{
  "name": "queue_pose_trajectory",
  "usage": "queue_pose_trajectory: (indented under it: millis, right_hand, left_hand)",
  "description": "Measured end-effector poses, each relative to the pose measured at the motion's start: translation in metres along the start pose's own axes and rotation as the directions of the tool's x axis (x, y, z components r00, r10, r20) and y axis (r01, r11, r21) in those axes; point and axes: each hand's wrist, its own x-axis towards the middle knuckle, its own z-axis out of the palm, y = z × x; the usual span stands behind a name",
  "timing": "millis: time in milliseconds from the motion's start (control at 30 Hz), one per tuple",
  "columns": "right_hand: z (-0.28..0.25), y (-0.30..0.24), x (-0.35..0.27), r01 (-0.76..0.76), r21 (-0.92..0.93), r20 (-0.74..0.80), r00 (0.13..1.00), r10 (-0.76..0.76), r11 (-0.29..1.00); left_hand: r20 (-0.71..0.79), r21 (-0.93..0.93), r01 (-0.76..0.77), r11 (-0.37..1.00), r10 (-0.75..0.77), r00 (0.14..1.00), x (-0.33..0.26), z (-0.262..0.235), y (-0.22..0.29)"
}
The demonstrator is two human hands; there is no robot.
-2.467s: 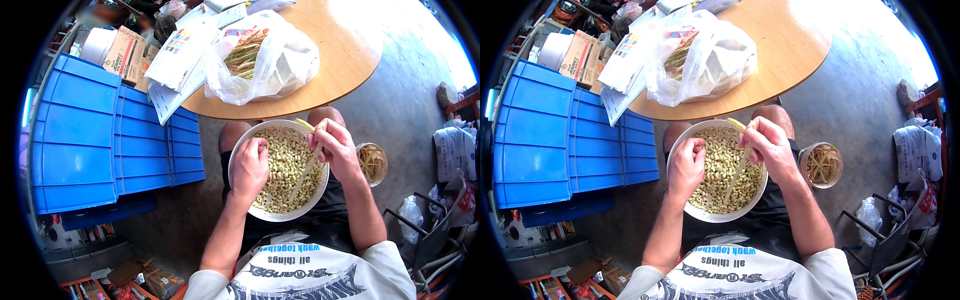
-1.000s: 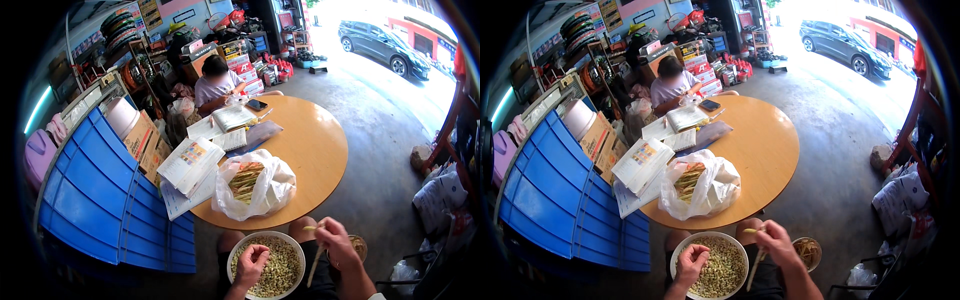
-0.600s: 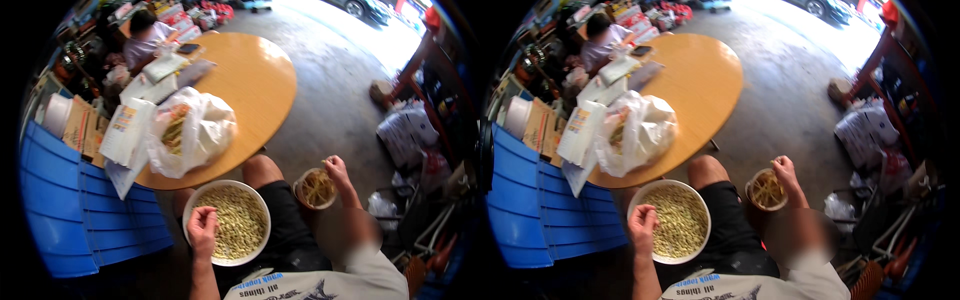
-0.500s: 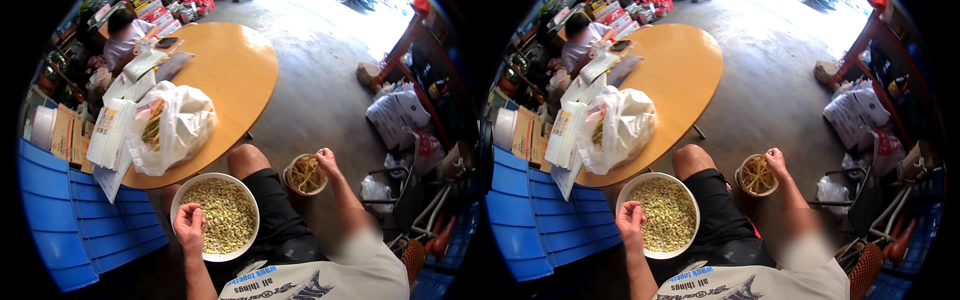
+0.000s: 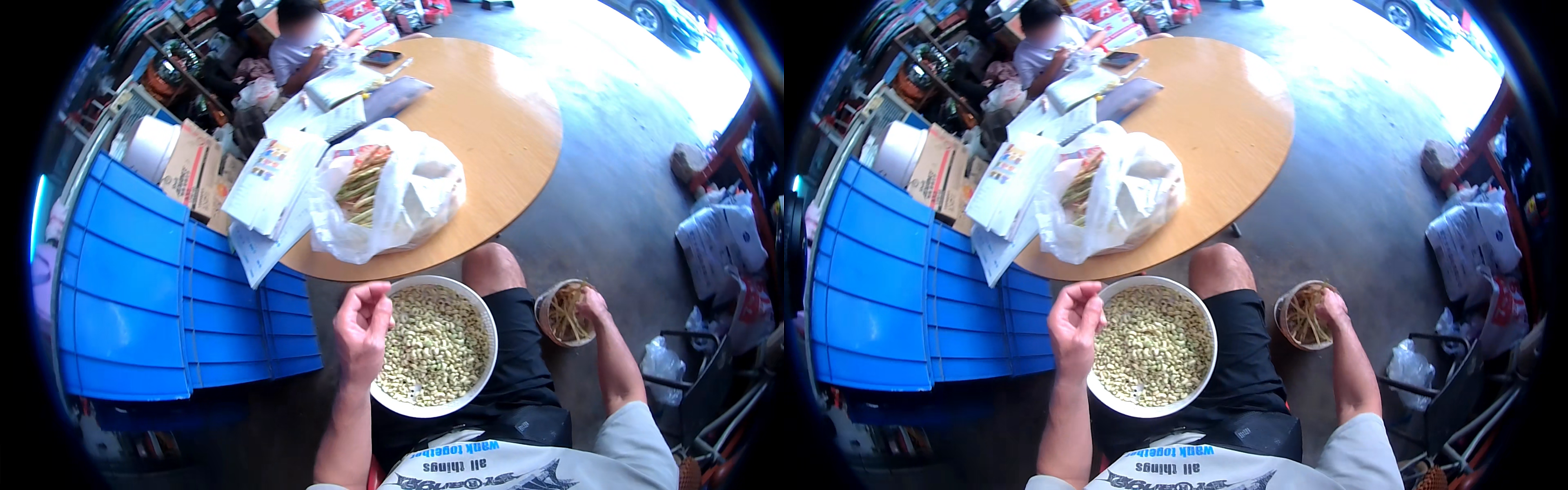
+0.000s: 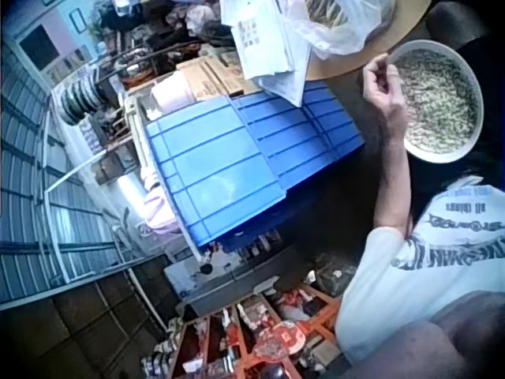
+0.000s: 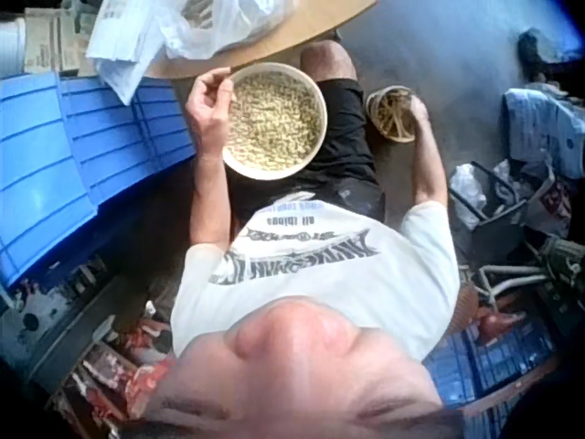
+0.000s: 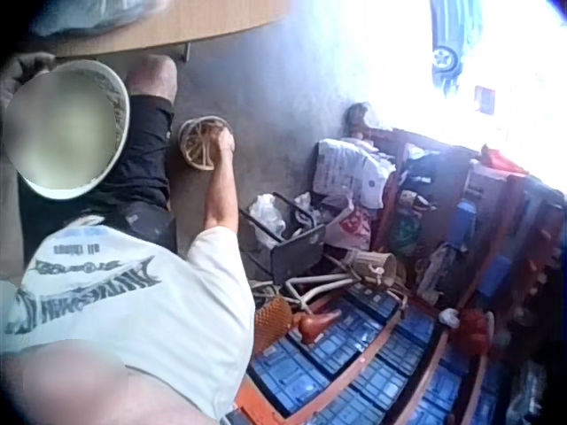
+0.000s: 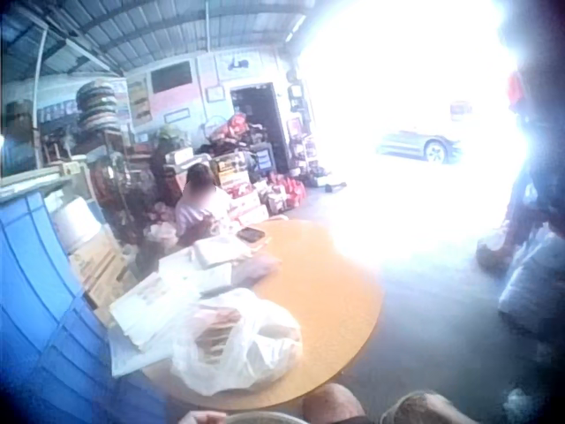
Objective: The person sits at a table and repeatedly picks up broad bean pods, opens them by hand, and removes the beans into a white bowl. The empty pods are placed into a separate container. The process continues with multiple pods throughout the clip.
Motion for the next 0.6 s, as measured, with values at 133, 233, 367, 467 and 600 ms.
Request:
queue_pose_trajectory:
  millis: [133,233,367,467,600]
  right_hand:
    - [0.013,0.001,-0.004,0.098,0.119,-0.217,0.974,-0.070,0.988]
    - [0.019,-0.022,-0.020,0.230,0.218,-0.281,0.945,-0.164,0.949]
    - [0.030,-0.021,-0.037,0.285,0.560,-0.178,0.958,-0.223,0.778]
    - [0.037,-0.022,-0.049,0.265,0.657,-0.114,0.960,-0.255,0.705]
    - [0.043,-0.015,-0.058,0.123,0.720,-0.011,0.986,-0.166,0.683]
  left_hand:
    - [-0.111,0.120,-0.198,0.973,0.211,0.971,0.049,-0.006,0.021]
    - [-0.120,0.251,-0.325,0.912,0.363,0.924,0.093,-0.021,0.020]
    - [-0.013,0.485,-0.433,0.760,0.501,0.865,0.146,-0.017,0.011]
    - [0.107,0.641,-0.503,0.579,0.582,0.806,0.169,-0.014,0.002]
    - [0.152,0.733,-0.485,0.477,0.581,0.800,0.200,-0.008,-0.018]
